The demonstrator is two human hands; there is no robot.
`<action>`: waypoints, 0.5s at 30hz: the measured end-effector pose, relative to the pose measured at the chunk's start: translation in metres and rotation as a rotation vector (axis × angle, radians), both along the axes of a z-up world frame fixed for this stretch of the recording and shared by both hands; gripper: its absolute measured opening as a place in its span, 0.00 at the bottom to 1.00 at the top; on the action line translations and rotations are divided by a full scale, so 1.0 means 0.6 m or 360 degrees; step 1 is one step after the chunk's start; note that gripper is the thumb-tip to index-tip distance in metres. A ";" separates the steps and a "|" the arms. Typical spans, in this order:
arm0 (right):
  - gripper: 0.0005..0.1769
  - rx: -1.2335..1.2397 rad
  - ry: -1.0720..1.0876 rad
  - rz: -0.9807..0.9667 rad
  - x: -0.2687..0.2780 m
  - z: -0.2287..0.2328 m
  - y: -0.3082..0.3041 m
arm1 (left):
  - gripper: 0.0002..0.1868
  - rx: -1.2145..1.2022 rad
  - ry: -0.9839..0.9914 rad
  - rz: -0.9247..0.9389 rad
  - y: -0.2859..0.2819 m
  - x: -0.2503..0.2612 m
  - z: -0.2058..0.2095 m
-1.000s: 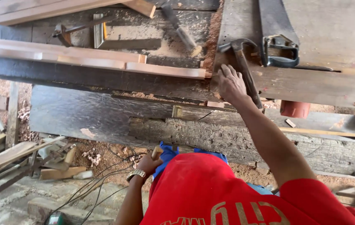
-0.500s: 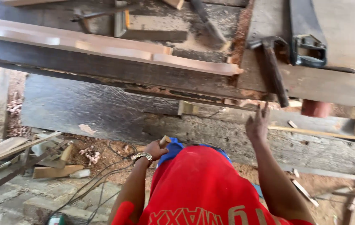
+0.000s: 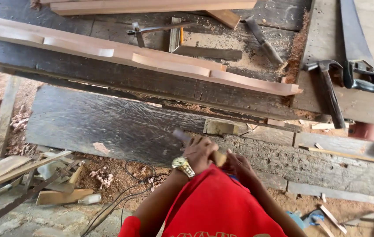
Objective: Measuring and inspecting wooden planks and working on a custom carpentry workbench using a ruler, pencil, and saw.
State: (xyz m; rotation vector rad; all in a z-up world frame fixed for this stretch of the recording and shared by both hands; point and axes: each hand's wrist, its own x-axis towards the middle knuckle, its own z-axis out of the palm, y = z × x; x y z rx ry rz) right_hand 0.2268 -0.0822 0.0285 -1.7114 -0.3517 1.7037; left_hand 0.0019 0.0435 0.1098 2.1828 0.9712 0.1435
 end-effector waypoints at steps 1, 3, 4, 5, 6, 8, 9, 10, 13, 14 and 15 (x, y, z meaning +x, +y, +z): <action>0.27 0.0674 -0.0770 0.0492 -0.008 0.001 -0.004 | 0.21 0.0274 -0.0110 -0.0098 -0.004 0.014 0.004; 0.33 0.1320 -0.1558 0.0987 -0.014 0.018 0.004 | 0.24 0.0548 -0.0237 -0.0216 -0.006 0.038 0.053; 0.32 0.1167 -0.0858 0.0811 -0.012 0.035 0.015 | 0.28 0.0618 -0.0341 -0.0272 -0.004 0.048 0.098; 0.31 0.0988 -0.0164 0.0617 -0.011 0.050 0.025 | 0.33 0.0681 -0.0442 -0.0323 -0.004 0.056 0.143; 0.31 0.0983 -0.0174 0.0601 -0.035 0.125 0.053 | 0.33 0.0678 -0.0452 -0.0339 -0.009 0.061 0.135; 0.29 0.0293 0.1042 -0.0969 -0.063 0.291 0.091 | 0.34 0.0693 -0.0398 -0.0444 -0.022 0.075 0.118; 0.29 0.0299 0.1028 -0.0993 -0.033 0.261 0.077 | 0.34 0.0686 -0.0415 -0.0465 -0.015 0.077 0.140; 0.26 0.0525 0.0717 -0.0843 -0.001 0.231 0.062 | 0.34 0.0495 -0.0313 -0.0574 -0.006 0.080 0.162; 0.21 0.0608 0.0095 -0.0751 0.047 0.270 0.052 | 0.30 -0.0251 -0.0583 -0.0742 0.000 0.053 0.245; 0.18 0.0507 -0.0201 -0.0787 0.058 0.303 0.061 | 0.26 -0.0779 -0.0947 -0.0768 0.004 0.040 0.275; 0.18 0.0494 -0.0215 -0.0803 0.091 0.287 0.056 | 0.26 -0.0797 -0.0954 -0.0784 0.025 0.020 0.338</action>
